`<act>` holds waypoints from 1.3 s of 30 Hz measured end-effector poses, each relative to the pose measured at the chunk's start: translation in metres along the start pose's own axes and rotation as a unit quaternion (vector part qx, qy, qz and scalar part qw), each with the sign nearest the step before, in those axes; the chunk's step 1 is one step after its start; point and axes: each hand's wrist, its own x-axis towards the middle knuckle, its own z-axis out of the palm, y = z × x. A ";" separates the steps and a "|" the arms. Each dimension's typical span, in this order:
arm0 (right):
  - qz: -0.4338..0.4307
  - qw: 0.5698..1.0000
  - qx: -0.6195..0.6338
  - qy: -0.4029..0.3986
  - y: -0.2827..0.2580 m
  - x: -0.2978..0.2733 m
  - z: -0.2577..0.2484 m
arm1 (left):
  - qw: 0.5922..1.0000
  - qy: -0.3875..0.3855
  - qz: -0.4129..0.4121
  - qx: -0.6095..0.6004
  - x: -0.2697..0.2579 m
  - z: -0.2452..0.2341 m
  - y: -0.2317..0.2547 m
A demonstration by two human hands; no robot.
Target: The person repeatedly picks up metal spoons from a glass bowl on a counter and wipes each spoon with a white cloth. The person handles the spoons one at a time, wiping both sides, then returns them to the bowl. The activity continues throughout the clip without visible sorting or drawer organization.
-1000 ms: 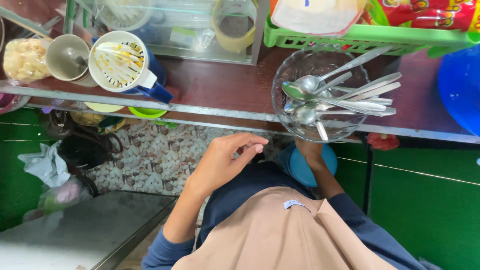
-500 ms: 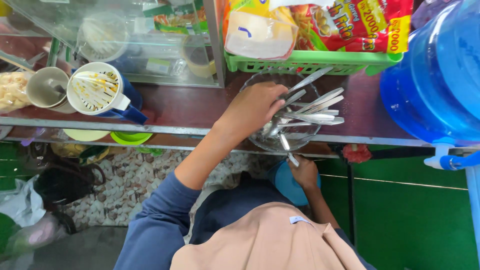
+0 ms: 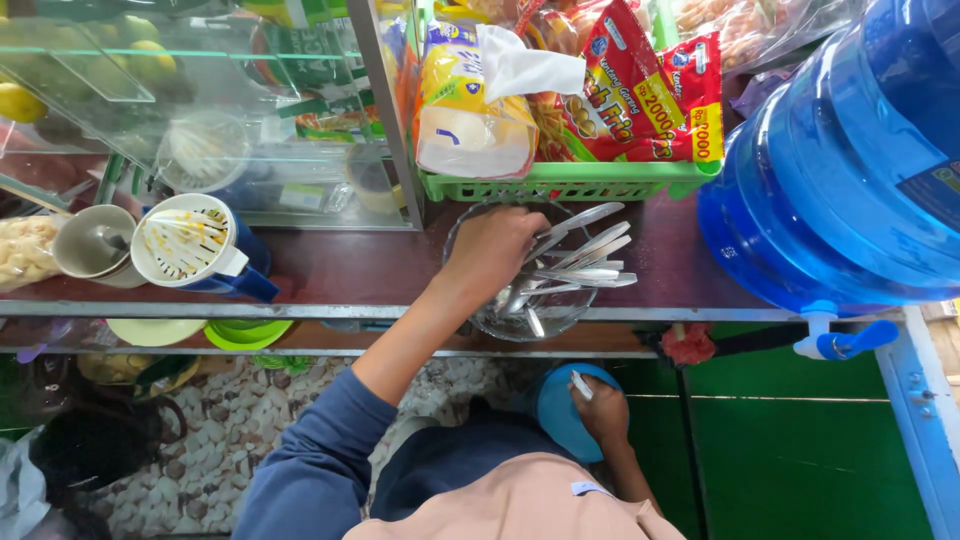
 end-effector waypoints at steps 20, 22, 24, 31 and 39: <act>-0.156 0.980 0.037 -0.116 -0.123 -0.006 0.007 | 0.836 0.285 -0.136 -0.449 -0.187 -0.119 0.036; -0.179 0.972 0.052 -0.144 -0.142 -0.016 0.011 | 0.813 0.307 -0.164 -0.466 -0.220 -0.108 0.023; -0.107 0.938 0.213 -0.252 -0.164 -0.028 0.013 | 0.745 0.313 -0.234 -0.541 -0.256 -0.091 0.008; -0.012 0.738 0.534 -0.413 -0.265 -0.103 -0.023 | 0.718 0.338 -0.354 -0.495 -0.343 -0.059 -0.008; -0.087 0.776 0.493 -0.383 -0.309 -0.151 -0.024 | 0.739 0.344 -0.308 -0.491 -0.374 -0.071 0.000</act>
